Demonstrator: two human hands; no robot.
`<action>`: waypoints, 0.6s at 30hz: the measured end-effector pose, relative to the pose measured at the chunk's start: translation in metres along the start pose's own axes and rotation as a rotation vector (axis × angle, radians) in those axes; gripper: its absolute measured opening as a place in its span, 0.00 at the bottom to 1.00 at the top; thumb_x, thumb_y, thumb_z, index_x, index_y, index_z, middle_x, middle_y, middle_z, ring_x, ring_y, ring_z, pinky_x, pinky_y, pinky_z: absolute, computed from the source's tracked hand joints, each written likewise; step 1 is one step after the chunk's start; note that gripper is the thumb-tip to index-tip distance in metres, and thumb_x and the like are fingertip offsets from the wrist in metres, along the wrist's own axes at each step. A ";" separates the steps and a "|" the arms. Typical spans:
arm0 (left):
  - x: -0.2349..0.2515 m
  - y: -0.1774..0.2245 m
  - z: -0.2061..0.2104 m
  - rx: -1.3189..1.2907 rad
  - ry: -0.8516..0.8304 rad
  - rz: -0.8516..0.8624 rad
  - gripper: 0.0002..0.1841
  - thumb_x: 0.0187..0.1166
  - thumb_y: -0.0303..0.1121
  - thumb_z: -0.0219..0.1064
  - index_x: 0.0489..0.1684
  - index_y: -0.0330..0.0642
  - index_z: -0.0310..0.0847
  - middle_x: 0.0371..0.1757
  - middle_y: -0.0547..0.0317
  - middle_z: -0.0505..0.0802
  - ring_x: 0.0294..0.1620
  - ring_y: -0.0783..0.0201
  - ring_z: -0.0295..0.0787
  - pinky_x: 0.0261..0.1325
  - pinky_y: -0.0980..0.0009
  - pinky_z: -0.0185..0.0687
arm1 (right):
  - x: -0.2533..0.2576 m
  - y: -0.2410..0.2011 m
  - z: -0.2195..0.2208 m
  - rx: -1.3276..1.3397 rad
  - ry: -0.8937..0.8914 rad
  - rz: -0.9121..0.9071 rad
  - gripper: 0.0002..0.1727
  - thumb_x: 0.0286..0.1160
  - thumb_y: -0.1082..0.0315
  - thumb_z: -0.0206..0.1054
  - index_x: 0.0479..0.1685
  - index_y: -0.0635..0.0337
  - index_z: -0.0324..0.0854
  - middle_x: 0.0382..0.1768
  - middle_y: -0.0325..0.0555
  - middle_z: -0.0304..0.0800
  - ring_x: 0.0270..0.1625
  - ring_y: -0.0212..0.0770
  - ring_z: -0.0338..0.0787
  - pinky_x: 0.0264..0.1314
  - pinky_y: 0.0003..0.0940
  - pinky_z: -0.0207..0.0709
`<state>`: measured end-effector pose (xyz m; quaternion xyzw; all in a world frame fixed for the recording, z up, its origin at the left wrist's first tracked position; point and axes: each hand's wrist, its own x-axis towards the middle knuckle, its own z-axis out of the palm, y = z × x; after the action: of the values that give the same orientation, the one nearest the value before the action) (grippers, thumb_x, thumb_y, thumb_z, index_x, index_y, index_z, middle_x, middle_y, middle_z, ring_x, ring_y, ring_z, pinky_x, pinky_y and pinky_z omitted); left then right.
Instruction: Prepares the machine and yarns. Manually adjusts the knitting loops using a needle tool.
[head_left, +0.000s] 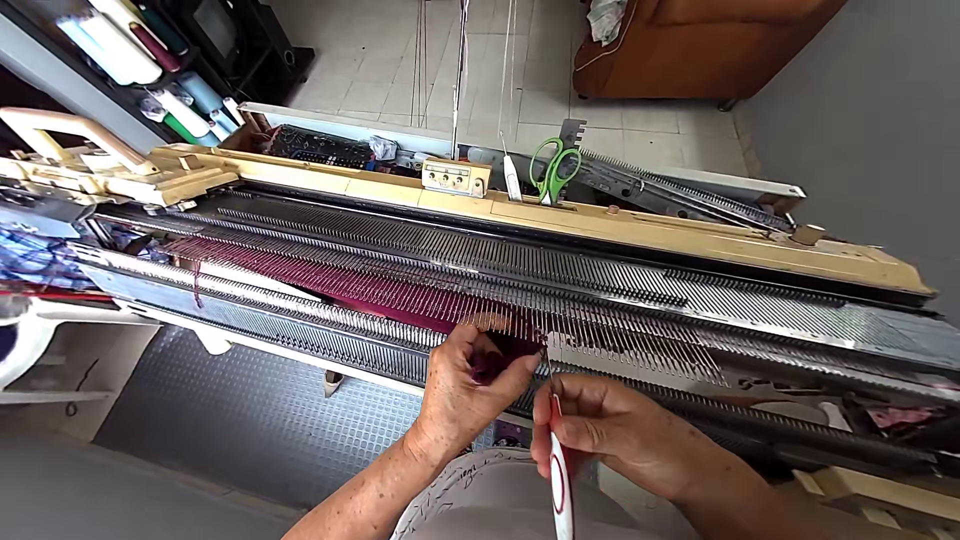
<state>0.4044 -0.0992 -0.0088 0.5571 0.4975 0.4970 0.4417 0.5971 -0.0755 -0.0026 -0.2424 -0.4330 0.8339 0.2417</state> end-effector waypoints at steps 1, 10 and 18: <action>0.001 0.000 -0.001 -0.002 -0.003 -0.008 0.12 0.64 0.26 0.78 0.43 0.32 0.85 0.20 0.72 0.85 0.23 0.82 0.79 0.30 0.83 0.76 | 0.002 0.000 0.000 0.004 0.000 -0.004 0.06 0.86 0.66 0.61 0.53 0.54 0.80 0.44 0.35 0.95 0.47 0.30 0.95 0.45 0.24 0.90; 0.000 0.002 0.004 0.015 0.047 0.014 0.12 0.65 0.24 0.76 0.45 0.32 0.88 0.21 0.71 0.87 0.23 0.81 0.80 0.30 0.83 0.78 | -0.031 -0.013 0.029 -0.024 -0.110 -0.037 0.12 0.78 0.64 0.71 0.55 0.54 0.81 0.43 0.37 0.94 0.46 0.29 0.95 0.46 0.23 0.90; 0.000 -0.002 -0.004 -0.002 0.006 0.015 0.13 0.65 0.25 0.76 0.47 0.32 0.88 0.21 0.71 0.87 0.23 0.82 0.80 0.31 0.83 0.77 | -0.004 -0.002 0.011 -0.014 -0.052 -0.039 0.08 0.85 0.65 0.63 0.55 0.55 0.79 0.45 0.37 0.93 0.47 0.30 0.95 0.45 0.24 0.91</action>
<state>0.4003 -0.0986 -0.0104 0.5587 0.4942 0.5026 0.4371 0.5940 -0.0836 0.0057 -0.2138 -0.4494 0.8320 0.2452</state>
